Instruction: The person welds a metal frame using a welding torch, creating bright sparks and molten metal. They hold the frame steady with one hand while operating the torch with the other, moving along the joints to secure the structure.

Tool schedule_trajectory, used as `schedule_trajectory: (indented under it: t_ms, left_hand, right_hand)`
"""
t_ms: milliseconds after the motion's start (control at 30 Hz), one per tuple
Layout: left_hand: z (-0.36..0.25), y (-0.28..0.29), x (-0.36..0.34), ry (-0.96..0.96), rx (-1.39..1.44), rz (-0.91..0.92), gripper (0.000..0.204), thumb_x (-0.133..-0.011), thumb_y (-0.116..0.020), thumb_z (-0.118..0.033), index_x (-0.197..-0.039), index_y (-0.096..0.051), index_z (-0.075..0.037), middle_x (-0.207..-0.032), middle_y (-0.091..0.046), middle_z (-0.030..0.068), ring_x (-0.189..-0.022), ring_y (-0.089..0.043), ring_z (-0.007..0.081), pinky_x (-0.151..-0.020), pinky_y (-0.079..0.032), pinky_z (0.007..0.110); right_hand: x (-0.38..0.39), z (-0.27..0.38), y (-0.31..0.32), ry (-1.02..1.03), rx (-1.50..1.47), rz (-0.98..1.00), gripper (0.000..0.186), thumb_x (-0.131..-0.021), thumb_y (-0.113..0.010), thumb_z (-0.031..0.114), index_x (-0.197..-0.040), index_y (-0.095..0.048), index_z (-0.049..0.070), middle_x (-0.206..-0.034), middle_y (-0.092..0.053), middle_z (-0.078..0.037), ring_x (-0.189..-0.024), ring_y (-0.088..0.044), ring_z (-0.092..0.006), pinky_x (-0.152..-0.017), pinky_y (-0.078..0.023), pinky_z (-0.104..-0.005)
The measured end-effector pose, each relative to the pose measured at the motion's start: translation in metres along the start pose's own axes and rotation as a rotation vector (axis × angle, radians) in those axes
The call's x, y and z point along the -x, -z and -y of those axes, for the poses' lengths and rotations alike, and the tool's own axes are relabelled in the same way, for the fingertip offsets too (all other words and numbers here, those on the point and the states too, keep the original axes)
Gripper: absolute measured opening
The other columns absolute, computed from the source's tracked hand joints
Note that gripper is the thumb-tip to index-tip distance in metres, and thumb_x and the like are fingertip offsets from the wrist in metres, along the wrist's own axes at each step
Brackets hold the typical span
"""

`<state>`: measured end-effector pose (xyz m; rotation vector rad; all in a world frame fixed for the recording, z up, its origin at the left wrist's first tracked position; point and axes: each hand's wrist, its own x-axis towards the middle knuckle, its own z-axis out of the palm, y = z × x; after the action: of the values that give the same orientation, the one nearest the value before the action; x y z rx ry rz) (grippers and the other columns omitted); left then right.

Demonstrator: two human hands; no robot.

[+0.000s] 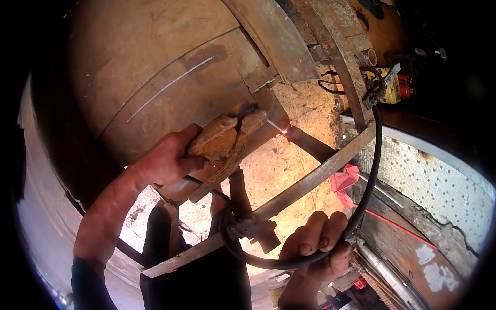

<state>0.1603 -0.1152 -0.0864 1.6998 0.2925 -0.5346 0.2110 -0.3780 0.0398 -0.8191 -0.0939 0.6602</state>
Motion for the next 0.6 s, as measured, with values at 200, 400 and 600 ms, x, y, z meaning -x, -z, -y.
schedule_trajectory:
  t_ms: [200,400,600]
  left_hand:
    - [0.0018,0.0012,-0.0013,-0.007,-0.043,0.012,0.044,-0.077,-0.068,-0.020,-0.110,-0.050,0.002,-0.088,-0.062,0.0231,-0.084,-0.061,0.0347,-0.076,-0.046,0.041]
    - [0.0060,-0.0007,-0.0011,-0.050,-0.043,-0.006,0.041,-0.078,-0.069,-0.020,-0.108,-0.051,0.001,-0.086,-0.062,0.0222,-0.081,-0.062,0.0344,-0.072,-0.046,0.040]
    - [0.0078,-0.0045,-0.0023,-0.074,-0.088,-0.034,0.040,-0.080,-0.068,-0.025,-0.105,-0.050,0.000,-0.085,-0.062,0.0221,-0.079,-0.061,0.0355,-0.072,-0.046,0.041]
  right_hand:
    - [-0.0015,-0.0017,-0.0023,-0.005,0.003,-0.002,0.028,-0.098,-0.046,0.029,-0.086,-0.034,0.007,-0.077,-0.043,-0.011,-0.045,-0.039,-0.0184,-0.038,-0.037,-0.0299]
    - [0.0032,-0.0020,0.0004,0.008,-0.066,-0.075,0.029,-0.096,-0.051,0.029,-0.086,-0.036,0.006,-0.079,-0.045,-0.014,-0.046,-0.043,-0.0201,-0.044,-0.045,-0.0352]
    - [0.0007,0.0003,-0.0012,0.023,0.055,-0.042,0.028,-0.099,-0.047,0.027,-0.084,-0.031,0.009,-0.074,-0.039,-0.008,-0.043,-0.035,-0.0155,-0.034,-0.037,-0.0288]
